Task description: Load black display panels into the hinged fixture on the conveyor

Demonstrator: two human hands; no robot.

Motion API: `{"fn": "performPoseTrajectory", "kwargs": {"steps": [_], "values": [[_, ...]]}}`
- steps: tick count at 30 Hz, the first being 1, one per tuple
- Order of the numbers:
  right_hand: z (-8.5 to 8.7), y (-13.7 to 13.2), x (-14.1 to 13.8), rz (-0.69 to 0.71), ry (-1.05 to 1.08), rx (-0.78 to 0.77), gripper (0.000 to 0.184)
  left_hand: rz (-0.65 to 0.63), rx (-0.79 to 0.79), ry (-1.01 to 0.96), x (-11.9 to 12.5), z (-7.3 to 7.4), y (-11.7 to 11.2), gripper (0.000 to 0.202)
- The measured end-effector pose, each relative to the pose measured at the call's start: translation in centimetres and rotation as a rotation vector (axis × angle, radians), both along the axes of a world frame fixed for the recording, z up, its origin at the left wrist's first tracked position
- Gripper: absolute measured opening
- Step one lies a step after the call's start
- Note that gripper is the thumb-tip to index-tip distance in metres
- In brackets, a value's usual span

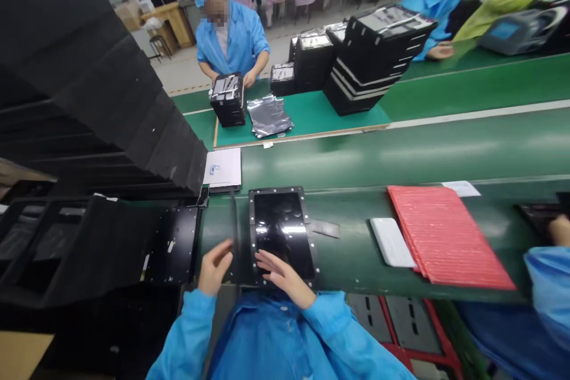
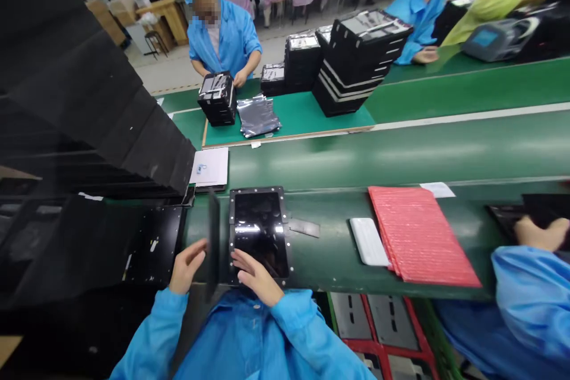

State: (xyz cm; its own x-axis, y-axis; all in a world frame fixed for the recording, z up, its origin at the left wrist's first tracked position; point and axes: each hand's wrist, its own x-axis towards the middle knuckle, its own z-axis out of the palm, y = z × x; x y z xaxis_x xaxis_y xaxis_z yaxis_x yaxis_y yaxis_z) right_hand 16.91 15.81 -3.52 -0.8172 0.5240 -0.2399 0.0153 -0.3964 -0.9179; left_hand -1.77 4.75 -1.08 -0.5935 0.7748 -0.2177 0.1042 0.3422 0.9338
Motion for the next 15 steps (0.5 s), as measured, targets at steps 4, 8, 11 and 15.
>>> {"fn": "performPoseTrajectory", "kwargs": {"steps": [4, 8, 11, 15], "values": [[-0.2, 1.7, 0.6, -0.197, -0.081, -0.081, 0.066, -0.383, 0.031, 0.399, 6.4, 3.1, 0.5, 0.047], [-1.0, 3.8, 2.7, -0.295, -0.117, -0.120, 0.066, -0.403, -0.155, 0.694, 9.7, 1.7, 1.9, 0.042], [-1.2, 5.4, 3.4, -0.363, -0.140, -0.078, 0.066, -0.495, -0.225, 0.747, 10.3, 0.5, 2.7, 0.046], [-1.0, 6.9, 4.0, -0.378, -0.164, -0.048, 0.065, -0.591, -0.284, 0.828, 10.8, 0.1, 3.3, 0.049]]}}
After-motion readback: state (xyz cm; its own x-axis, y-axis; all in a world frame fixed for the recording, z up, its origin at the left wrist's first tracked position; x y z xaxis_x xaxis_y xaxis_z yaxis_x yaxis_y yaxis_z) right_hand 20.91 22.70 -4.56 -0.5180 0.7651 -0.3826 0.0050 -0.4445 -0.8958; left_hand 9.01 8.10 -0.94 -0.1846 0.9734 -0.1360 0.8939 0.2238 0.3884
